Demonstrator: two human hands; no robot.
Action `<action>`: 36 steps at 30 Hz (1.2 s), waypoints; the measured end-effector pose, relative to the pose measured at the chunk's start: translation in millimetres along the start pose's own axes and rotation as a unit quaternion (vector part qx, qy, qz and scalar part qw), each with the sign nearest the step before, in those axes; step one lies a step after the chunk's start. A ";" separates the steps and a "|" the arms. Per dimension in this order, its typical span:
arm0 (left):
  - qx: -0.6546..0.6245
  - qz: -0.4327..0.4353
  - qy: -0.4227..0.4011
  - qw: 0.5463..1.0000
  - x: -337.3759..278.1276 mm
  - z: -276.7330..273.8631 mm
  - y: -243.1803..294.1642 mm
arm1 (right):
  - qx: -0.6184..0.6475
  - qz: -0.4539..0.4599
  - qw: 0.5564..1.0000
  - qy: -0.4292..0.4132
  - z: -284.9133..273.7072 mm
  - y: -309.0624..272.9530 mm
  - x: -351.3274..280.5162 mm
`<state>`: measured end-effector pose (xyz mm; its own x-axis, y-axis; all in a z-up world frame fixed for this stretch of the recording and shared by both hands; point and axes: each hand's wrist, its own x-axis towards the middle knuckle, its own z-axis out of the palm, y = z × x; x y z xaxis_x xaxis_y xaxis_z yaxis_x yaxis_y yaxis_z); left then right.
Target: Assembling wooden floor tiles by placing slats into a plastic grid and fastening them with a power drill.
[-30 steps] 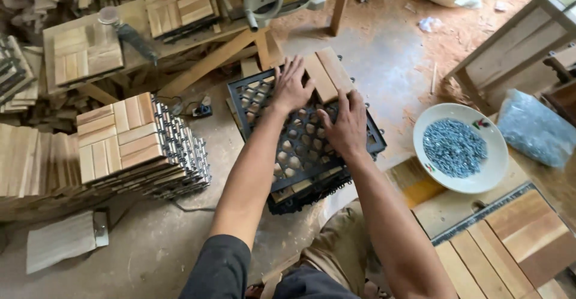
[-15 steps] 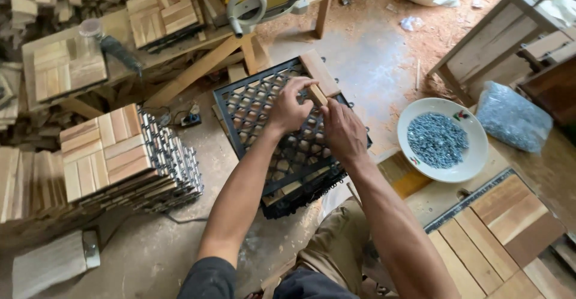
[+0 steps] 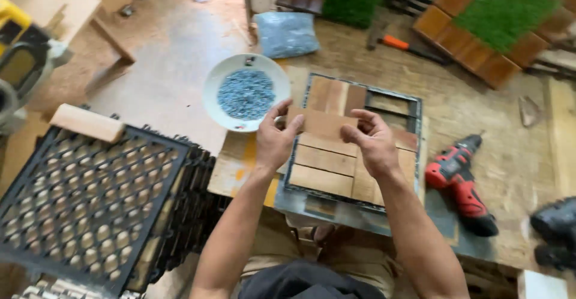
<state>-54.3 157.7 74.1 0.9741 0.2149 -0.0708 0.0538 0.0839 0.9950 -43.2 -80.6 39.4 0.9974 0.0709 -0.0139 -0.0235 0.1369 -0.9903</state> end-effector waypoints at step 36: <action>0.456 0.365 -0.029 0.811 -49.5 -11.6 -72.3 | -0.503 -0.248 0.827 0.029 85.5 8.7 2.4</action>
<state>-109.0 152.3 4.9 0.8272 -0.1651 0.5371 -0.4273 -0.8055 0.4106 -46.9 5.3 42.6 0.8692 0.2010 0.4518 0.4296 -0.7593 -0.4887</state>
